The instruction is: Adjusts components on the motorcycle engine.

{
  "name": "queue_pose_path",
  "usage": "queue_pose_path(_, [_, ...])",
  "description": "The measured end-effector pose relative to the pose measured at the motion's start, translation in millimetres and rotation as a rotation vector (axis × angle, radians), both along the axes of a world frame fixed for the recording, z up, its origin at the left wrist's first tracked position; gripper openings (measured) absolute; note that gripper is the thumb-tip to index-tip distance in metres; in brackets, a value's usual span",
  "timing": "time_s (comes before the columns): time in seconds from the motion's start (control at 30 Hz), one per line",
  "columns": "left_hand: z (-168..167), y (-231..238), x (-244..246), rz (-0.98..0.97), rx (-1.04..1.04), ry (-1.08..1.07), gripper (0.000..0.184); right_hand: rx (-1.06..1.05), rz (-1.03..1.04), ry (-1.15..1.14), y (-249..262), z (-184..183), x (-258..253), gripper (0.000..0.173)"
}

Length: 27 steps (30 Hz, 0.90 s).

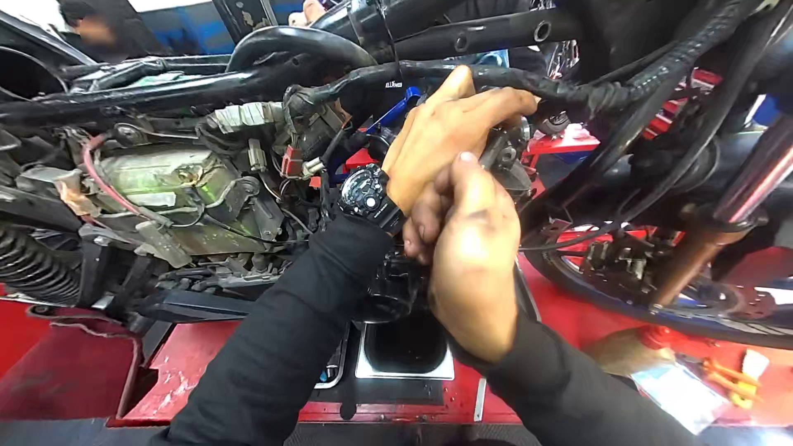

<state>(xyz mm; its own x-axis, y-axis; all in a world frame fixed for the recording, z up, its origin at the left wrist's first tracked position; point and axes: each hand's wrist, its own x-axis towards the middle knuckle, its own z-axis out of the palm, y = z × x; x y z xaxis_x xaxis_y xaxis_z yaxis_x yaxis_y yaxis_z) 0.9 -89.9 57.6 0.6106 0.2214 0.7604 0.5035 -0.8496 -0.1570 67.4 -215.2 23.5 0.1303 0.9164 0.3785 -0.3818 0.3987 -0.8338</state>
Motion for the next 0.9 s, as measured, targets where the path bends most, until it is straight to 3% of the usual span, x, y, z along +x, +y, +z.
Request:
queue_pose_path(0.1, [-1,1,2,-0.037,-0.022,-0.09,0.035,0.007,0.226,-0.124,-14,-8,45,0.052])
queue_pose_path(0.3, [-5,-1,4,0.006,0.008,-0.065,0.037,-0.093,0.396,-0.108,8,-29,138,0.05])
queue_pose_path(0.53, [-4,2,7,0.035,0.024,-0.054,0.036,-0.124,0.187,0.017,10,-25,129,0.051])
queue_pose_path(0.63, [-3,3,8,0.022,0.027,-0.069,0.034,-0.091,0.232,0.068,23,-19,146,0.053])
queue_pose_path(0.9, [-6,6,8,-0.006,0.039,-0.067,0.028,-0.151,0.365,-0.104,41,-38,182,0.047])
